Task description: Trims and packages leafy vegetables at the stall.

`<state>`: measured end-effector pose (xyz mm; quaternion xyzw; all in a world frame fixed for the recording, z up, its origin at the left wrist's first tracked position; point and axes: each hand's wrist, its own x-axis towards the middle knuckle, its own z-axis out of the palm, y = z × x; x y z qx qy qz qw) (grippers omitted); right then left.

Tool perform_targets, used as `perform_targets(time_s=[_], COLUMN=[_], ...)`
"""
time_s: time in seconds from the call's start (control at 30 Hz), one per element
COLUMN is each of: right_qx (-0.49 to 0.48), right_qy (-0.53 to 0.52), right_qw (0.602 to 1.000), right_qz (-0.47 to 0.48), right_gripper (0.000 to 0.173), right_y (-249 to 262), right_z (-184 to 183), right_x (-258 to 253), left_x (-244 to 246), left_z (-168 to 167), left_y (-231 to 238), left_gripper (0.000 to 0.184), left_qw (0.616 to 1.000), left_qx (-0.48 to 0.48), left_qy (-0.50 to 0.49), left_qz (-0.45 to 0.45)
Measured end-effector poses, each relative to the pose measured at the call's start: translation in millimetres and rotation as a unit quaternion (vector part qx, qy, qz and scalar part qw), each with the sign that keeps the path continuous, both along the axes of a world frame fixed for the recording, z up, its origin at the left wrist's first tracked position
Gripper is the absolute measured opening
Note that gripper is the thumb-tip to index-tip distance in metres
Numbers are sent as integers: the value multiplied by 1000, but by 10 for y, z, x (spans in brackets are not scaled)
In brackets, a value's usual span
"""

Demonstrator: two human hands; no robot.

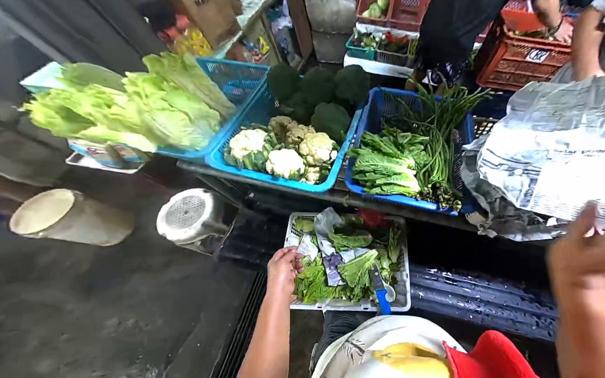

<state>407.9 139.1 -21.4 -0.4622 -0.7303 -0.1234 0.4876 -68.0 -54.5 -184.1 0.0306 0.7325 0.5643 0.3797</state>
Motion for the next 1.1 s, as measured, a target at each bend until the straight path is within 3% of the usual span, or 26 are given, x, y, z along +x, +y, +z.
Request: perform_targets(time_s=[0.07,0.1,0.17,0.27,0.37,0.47,0.63,0.7,0.77,0.87,0.93,1.0,1.1], right_qx=[-159,-305,-541,-693,-764,-779,-799,-809,-811,-814,-815,-822,-835], right_qy=[-57,-99,-147,-201,-256,-255,-211,-202,-203,-200,-189,-186,-161], right_qw=[975,929,796,664,579,567,562,551,548,545,547,539,526], right_qz=[146,183,229,196,129,83,40,27,22,18,16,9,-2], right_gripper=[31,32,38,42,60,73,91,99,102,99,90,72,51], right_y=[-255,-341,-411,-600,-780,-887,-914,-929,-949,-935,-899,-842,-785], right_z=[-499,-793,-1441,-2241,-2577,-2814,-3070,-3124,-3164,-3130,-3027,-2884,-2720], right_x=[-559,-818,-1256,-1668,-1953,-2150,-2419,-2508,-2552,-2550,-2491,-2369,-2009], left_x=[-2,24,101,247,356,496,680,693,661,545,414,222,-76], left_z=[-133,-208,-348,-514,-586,-652,-998,-1245,-1428,-1458,-1320,-1164,-947], left_y=[-27,-21,37,251,611,1039,1623,1694,1684,1648,1593,1450,1059], left_gripper=[20,20,24,26,29,32,43,59,63,62,75,81,81], left_qw=[1000,999,994,960,872,775,648,615,595,590,621,703,848], left_qx=[-25,-42,-76,-136,-183,-180,-215,-231,-232,-232,-243,-226,-103], left_qy=[-2,4,28,87,200,298,350,361,389,412,388,328,203], left_qz=[0,-13,-76,-230,-408,-527,-641,-662,-664,-654,-636,-589,-478])
